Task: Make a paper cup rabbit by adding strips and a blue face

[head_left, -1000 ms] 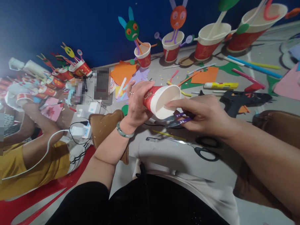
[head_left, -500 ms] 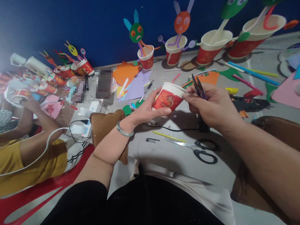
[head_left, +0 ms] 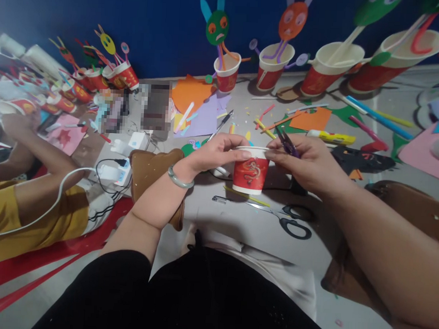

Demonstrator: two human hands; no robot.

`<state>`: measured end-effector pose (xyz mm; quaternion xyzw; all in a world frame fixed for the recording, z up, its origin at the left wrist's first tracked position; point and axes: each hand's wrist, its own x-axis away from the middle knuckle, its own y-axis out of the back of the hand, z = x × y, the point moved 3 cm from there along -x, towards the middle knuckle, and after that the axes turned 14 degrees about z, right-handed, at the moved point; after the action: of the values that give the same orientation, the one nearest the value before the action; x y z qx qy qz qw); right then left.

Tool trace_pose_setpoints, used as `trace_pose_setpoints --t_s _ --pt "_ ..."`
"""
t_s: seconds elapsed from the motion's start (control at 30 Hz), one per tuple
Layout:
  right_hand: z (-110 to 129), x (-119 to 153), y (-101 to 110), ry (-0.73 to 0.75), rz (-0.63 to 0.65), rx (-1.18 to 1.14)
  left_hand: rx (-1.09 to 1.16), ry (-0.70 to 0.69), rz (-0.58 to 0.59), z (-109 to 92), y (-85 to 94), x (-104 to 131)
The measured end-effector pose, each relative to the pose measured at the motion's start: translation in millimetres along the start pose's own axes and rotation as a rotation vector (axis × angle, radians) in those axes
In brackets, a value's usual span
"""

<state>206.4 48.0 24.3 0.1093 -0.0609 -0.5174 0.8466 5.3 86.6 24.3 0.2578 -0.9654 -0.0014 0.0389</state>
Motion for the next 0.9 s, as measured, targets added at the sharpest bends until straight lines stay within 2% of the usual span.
trace_pose_setpoints --t_s 0.2,0.3,0.47,0.73,0.9 --pt "7 1 -7 0.0 0.019 0.027 0.123 0.056 0.096 -2 -2.8 0" --pt "3 1 -8 0.013 -0.001 0.08 0.119 0.06 0.072 -1 -0.6 0" --pt "-5 3 -1 0.084 -0.15 0.244 0.076 0.042 0.014 0 5.2 2" --pt "-12 6 5 0.1 -0.049 0.577 0.045 -0.015 -0.04 -6 11.1 5" --pt "-11 9 3 0.113 -0.077 0.682 0.021 -0.005 -0.08 -2 14.4 5"
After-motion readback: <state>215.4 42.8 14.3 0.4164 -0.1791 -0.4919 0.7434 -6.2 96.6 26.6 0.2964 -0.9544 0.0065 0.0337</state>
